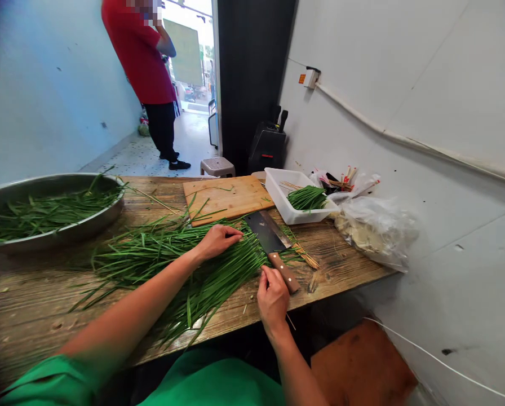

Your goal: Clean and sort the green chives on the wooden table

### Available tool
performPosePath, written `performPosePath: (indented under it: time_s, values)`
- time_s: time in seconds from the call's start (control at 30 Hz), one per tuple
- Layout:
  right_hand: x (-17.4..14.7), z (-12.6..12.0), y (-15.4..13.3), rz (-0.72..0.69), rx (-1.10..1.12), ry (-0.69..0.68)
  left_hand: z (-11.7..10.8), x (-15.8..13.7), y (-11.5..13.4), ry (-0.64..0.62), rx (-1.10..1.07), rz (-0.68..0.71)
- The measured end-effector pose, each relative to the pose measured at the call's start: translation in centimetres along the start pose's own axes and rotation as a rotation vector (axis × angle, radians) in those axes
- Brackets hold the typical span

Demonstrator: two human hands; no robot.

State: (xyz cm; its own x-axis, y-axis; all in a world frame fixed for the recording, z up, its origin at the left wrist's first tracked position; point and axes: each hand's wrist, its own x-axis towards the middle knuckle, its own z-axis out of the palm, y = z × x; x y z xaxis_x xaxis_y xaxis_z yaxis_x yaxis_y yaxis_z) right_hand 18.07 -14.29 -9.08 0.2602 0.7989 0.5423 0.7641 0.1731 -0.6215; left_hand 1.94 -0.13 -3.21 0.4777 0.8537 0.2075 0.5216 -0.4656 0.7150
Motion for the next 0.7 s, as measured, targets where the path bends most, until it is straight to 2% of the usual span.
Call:
performPosePath:
  time_s: [0.7]
  values:
    - [0.00, 0.06, 0.11, -0.020, -0.027, 0.012, -0.33, -0.28, 0.61, -0.016, -0.004, 0.014]
